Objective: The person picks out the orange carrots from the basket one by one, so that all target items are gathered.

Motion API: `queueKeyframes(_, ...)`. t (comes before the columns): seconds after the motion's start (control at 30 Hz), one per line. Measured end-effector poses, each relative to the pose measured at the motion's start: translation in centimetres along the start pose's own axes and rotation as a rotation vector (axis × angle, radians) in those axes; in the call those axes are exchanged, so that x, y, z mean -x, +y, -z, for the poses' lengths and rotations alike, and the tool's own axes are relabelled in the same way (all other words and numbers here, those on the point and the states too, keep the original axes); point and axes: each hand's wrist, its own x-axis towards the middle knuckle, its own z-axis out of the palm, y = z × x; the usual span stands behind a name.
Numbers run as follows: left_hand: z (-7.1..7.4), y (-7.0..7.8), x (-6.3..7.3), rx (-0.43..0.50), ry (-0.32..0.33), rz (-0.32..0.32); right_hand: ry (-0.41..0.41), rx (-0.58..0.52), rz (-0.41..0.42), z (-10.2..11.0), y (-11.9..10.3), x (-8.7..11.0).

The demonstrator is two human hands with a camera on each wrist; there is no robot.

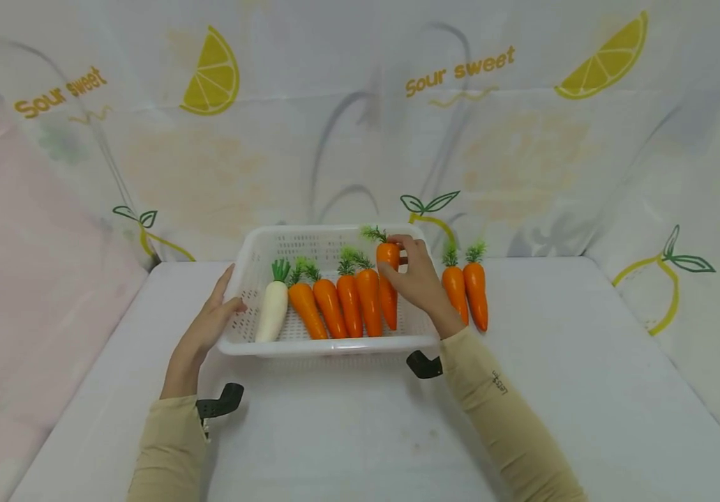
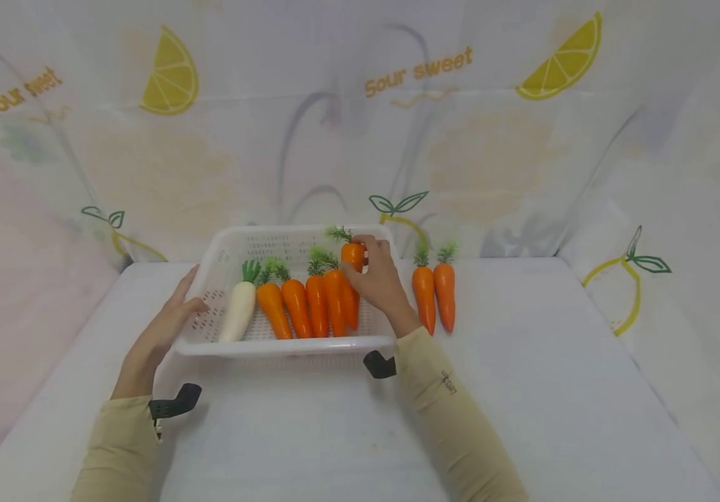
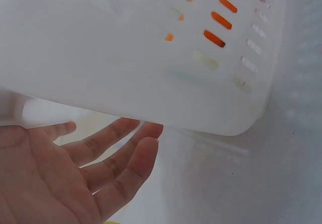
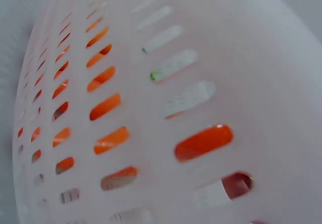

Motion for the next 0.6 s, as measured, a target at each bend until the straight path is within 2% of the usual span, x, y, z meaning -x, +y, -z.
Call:
queueKeyframes(0.33, -0.1, 0.1, 0.1, -0.013, 0.002, 0.008, 0.027, -0.116, 0.005, 0.6, 0.0, 1.0)
queueKeyframes(0.47, 0.0, 0.1, 0.0, -0.012, 0.004, 0.016, 0.031, -0.162, 0.037, 0.7, 0.1, 1.1)
queueKeyframes(0.6, 0.1, 0.1, 0.0, -0.007, 0.002, 0.018, 0.082, -0.234, 0.072, 0.8, 0.4, 0.9)
